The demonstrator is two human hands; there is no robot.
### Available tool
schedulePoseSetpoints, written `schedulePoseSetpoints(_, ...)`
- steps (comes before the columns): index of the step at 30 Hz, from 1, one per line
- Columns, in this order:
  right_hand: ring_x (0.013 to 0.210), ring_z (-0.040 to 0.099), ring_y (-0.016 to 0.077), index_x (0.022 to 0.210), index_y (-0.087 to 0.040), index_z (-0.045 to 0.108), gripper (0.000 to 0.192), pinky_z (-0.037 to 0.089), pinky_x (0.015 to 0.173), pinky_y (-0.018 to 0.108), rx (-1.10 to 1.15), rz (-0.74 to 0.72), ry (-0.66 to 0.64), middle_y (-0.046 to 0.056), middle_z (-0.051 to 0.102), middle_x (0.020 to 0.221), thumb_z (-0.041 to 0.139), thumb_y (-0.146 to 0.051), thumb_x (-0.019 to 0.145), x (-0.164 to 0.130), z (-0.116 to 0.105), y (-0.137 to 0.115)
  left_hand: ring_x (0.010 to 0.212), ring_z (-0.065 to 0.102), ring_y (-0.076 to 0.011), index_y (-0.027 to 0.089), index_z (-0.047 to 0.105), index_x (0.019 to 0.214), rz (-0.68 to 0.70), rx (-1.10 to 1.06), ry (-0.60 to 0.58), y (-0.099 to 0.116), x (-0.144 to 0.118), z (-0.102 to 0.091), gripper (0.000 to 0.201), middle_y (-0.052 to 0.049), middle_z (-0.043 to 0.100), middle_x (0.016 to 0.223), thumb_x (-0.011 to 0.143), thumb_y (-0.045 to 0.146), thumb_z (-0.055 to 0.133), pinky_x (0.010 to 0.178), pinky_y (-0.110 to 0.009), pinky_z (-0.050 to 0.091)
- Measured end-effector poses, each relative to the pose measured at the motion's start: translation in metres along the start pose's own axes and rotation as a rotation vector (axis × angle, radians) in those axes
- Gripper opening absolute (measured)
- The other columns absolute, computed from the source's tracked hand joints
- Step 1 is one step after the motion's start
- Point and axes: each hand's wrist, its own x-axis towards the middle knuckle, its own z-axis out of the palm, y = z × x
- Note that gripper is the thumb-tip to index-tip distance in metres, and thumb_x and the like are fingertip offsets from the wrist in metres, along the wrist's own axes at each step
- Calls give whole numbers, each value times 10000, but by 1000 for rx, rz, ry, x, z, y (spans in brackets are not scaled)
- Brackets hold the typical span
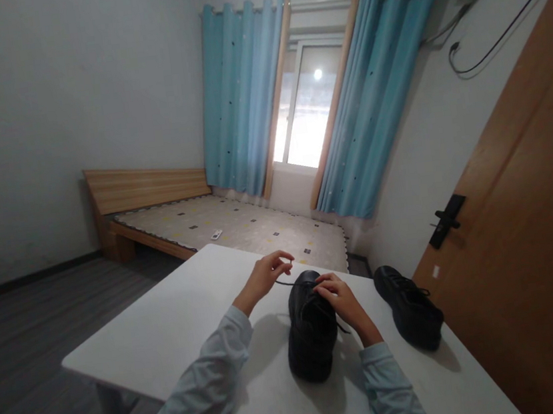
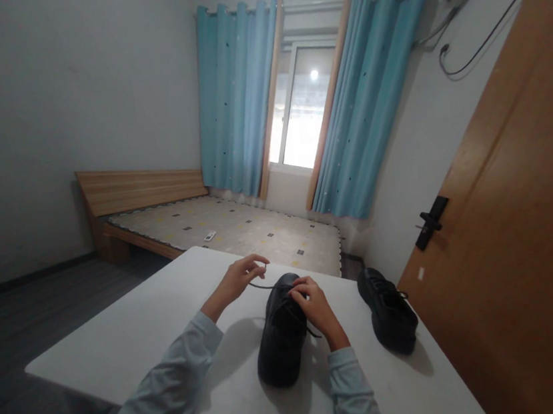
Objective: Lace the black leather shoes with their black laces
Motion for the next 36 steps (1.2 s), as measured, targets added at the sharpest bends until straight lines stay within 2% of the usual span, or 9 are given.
schedulePoseSetpoints(3,956,561,208,743,-190,728,203,398,890,341,9,12,2,76,601,974,537,-254,771,1,2,1,642,590,-116,183,645,972,21,9,-126,0,-3,5,234,-2,693,721,778,300,585,623,-202,412)
schedulePoseSetpoints(8,961,562,208,741,-193,724,194,416,871,335,17,19,0,75,601,977,536,-231,764,2,3,2,639,578,-112,169,698,787,62,140,-226,-1,-4,11,104,-10,691,712,725,241,656,614,-189,408)
schedulePoseSetpoints(24,959,555,205,741,-193,732,210,377,913,344,-10,27,-19,69,620,960,536,-264,770,4,3,-4,651,587,-113,161,704,797,112,257,-298,-2,-5,22,85,-11,693,735,739,192,648,614,-179,403)
schedulePoseSetpoints(31,997,541,215,772,-190,738,206,358,954,365,-48,51,-23,79,620,990,537,-229,749,5,7,3,682,580,-115,173,707,781,137,269,-268,-1,-5,24,74,-17,671,767,737,196,652,643,-184,411)
schedulePoseSetpoints(36,1033,533,226,789,-189,735,193,356,972,376,-28,69,-45,83,607,1034,557,-192,714,4,6,6,635,580,-112,185,727,755,113,242,-243,-1,-5,26,79,-11,666,699,718,229,672,620,-185,412)
